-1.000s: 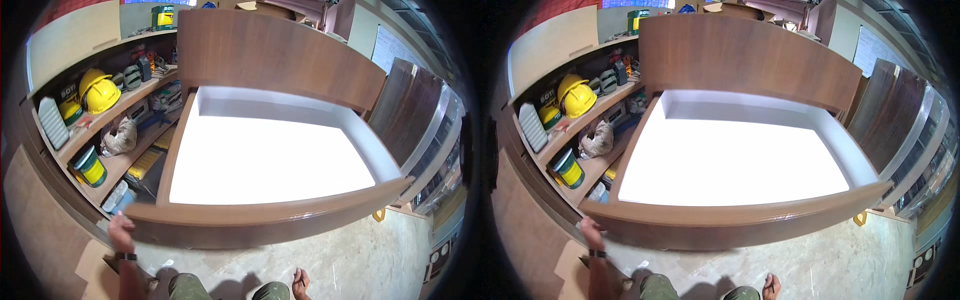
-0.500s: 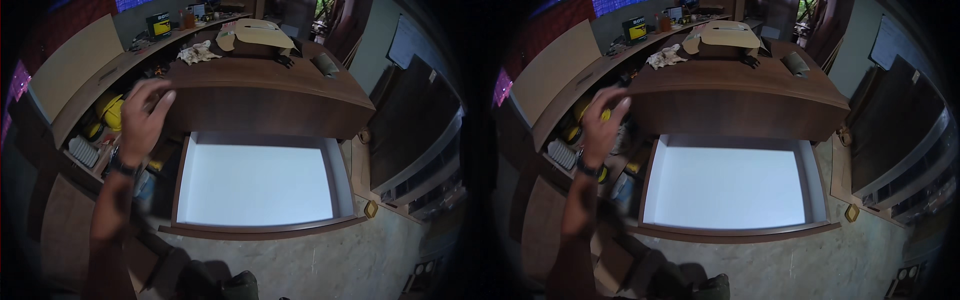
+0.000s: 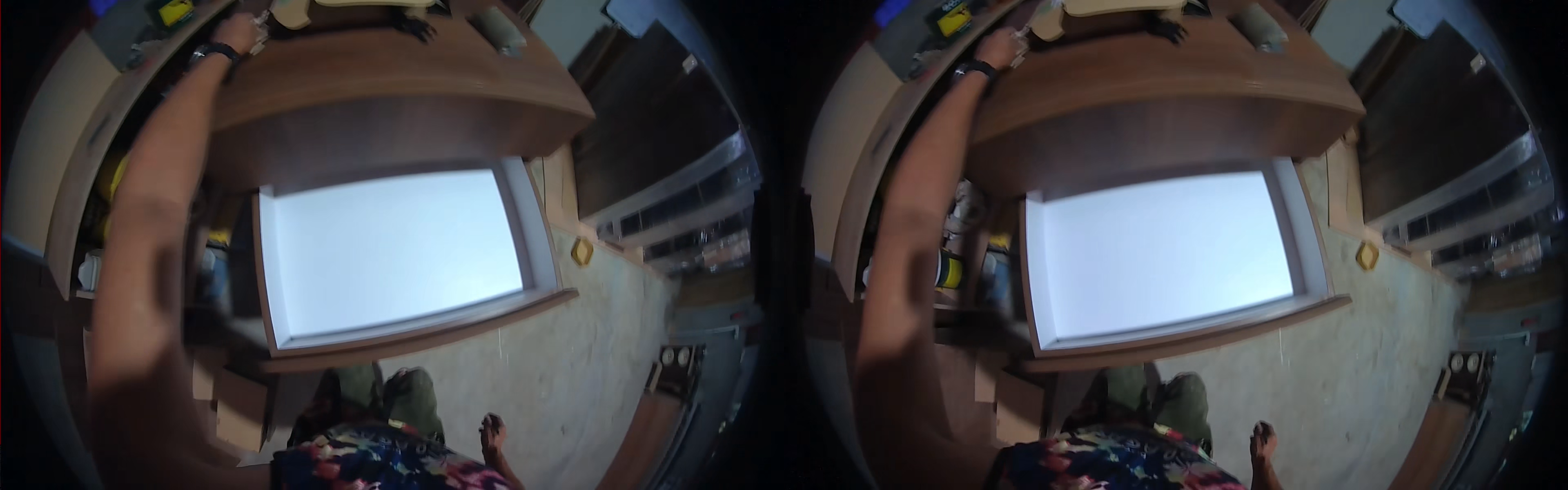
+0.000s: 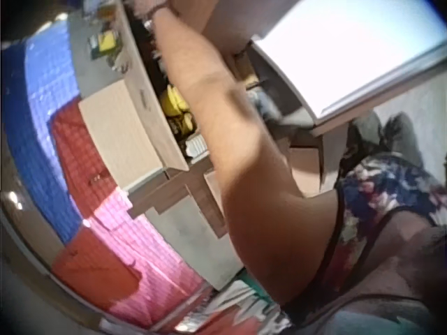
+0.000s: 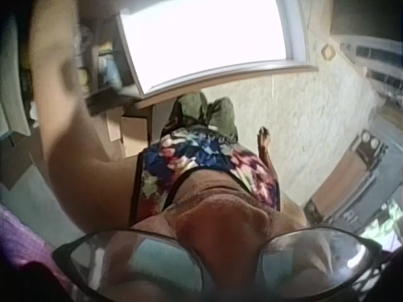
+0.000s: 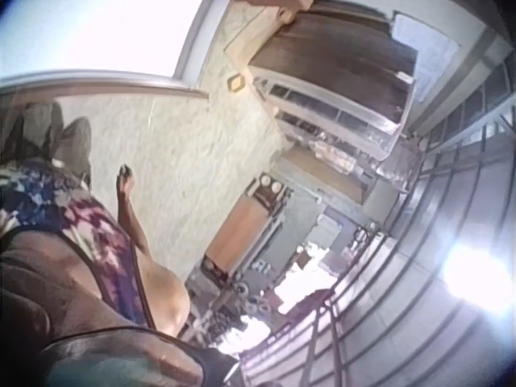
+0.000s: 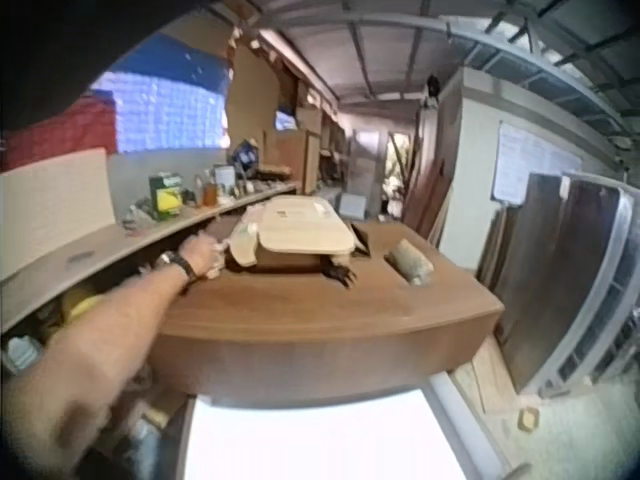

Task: The person stains the edge of a wooden cabinet component using a small brush and then wipes the surface with a cloth.

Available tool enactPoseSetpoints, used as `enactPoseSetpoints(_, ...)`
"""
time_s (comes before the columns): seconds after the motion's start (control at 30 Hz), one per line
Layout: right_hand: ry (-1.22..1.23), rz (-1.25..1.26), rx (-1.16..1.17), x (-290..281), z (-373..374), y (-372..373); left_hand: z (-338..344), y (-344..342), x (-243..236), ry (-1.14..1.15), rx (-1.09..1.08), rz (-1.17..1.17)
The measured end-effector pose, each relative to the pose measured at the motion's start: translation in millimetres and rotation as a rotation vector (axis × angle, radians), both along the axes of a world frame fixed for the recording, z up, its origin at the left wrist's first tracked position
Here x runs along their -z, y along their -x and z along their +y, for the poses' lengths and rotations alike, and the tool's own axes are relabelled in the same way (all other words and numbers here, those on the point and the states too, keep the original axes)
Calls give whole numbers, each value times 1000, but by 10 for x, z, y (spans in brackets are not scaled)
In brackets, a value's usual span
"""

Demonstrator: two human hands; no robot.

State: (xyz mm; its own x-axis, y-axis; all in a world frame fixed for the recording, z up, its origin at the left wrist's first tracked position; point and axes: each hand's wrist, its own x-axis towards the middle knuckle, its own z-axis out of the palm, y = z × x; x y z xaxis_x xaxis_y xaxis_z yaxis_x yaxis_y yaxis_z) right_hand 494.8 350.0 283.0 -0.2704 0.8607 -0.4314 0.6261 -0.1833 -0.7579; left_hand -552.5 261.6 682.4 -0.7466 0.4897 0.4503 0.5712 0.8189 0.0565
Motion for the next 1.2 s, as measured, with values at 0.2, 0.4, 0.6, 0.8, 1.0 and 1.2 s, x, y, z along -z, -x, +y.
enactPoseSetpoints(0.2,3,-196,-110,-269,3,-26,-529,-1200,-298,-933,350,-669)
enactPoseSetpoints(0.4,33,-117,-204,-103,776,-141,-2245,-3344,224,-562,-242,74)
enactPoseSetpoints(0.6,267,170,-166,658,1705,-496,-2663,-6119,1545,-1507,-399,-213)
enactPoseSetpoints(0.8,399,302,-276,1165,1562,363,-2508,-7365,4179,-1864,-734,-1168)
enactPoseSetpoints(1.0,-275,251,-1230,1981,677,2193,-1417,-6828,6184,-2249,-406,-1573)
enactPoseSetpoints(1.2,-621,211,-1729,3496,142,3450,-970,-5546,6619,-1631,626,-1664)
